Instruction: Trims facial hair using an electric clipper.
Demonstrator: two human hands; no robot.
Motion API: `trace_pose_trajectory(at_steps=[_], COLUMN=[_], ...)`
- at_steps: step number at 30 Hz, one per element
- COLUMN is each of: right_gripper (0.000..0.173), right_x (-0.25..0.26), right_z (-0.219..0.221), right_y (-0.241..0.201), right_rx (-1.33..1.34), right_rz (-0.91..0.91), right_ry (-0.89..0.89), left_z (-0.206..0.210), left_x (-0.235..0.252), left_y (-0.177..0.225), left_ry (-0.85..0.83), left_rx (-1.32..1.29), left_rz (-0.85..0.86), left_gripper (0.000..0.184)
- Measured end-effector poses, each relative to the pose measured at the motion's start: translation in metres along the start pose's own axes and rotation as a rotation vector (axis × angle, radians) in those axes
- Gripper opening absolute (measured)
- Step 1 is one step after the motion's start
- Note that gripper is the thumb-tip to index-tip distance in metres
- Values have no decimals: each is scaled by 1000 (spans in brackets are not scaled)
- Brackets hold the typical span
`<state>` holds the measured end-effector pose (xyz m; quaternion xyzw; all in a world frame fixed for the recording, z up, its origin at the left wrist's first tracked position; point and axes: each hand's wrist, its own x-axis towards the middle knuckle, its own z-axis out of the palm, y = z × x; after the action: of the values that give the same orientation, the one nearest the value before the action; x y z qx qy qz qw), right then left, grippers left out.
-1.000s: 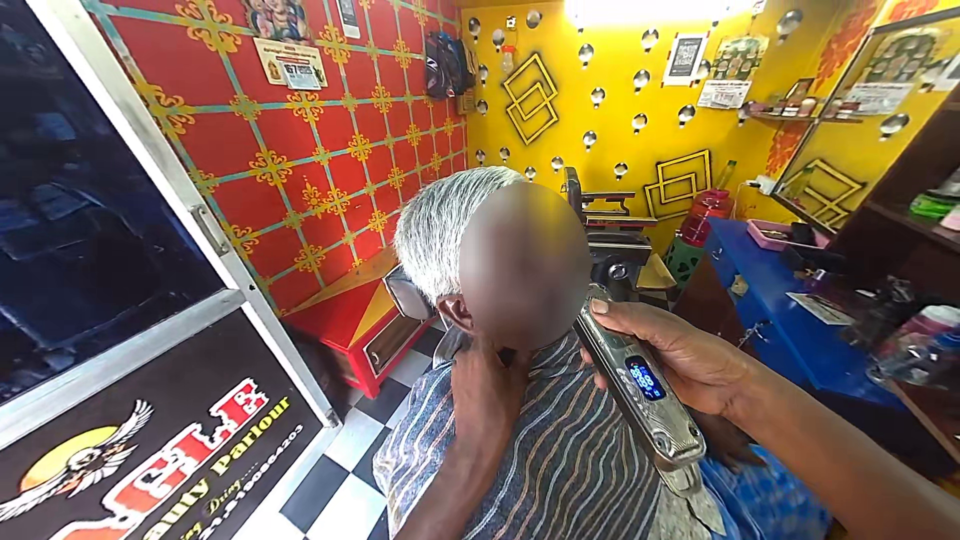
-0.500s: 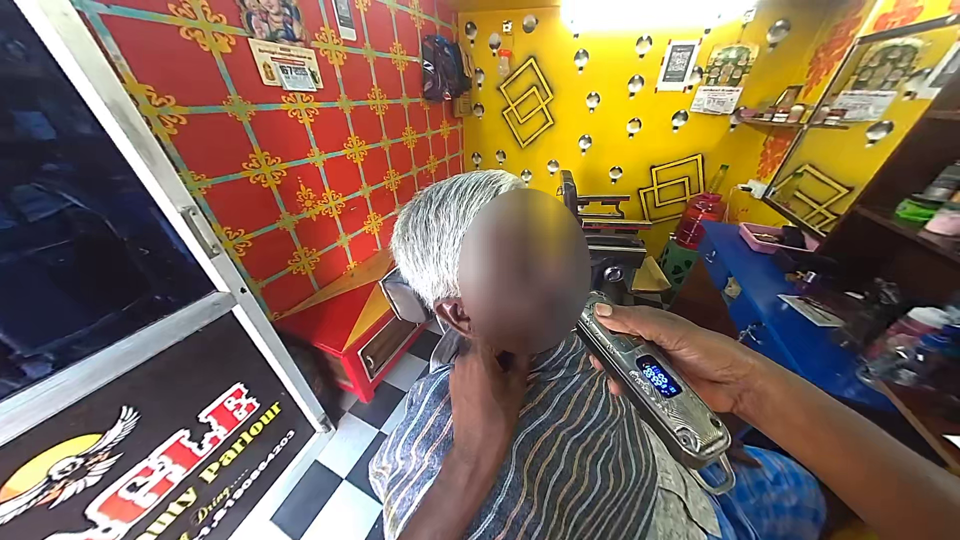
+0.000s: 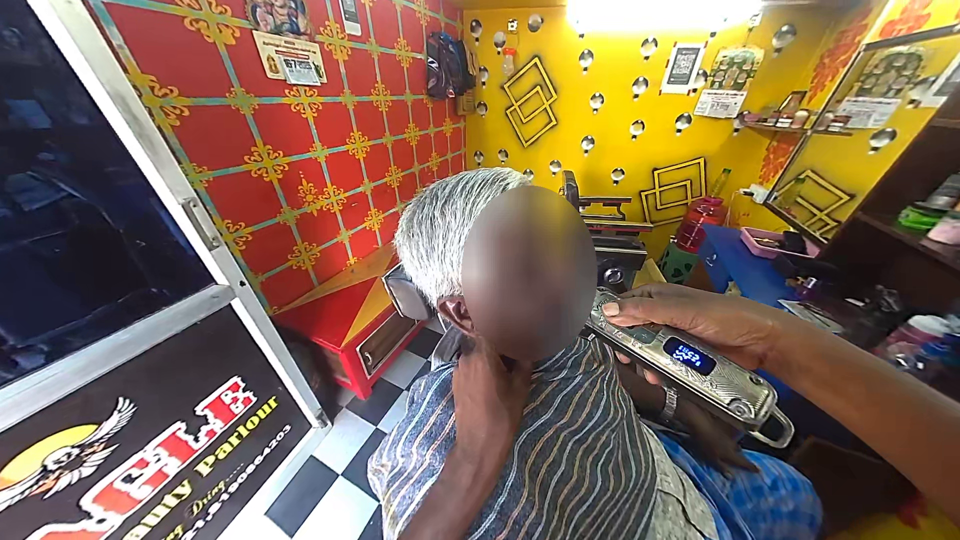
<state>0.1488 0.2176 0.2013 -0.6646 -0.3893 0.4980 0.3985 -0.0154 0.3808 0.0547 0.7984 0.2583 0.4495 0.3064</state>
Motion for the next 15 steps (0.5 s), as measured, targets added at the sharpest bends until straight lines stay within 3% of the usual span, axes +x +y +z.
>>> trace_pose_trajectory(at_steps=[15], right_gripper=[37], right_x=[5], right_z=[-5], right_y=[-8], right_rx=[5], right_rz=[-73], right_ry=[-56], left_z=[1], left_x=[0], left_y=[1], left_ry=[13], left_rx=[-39], left_rz=[1], left_gripper=[23])
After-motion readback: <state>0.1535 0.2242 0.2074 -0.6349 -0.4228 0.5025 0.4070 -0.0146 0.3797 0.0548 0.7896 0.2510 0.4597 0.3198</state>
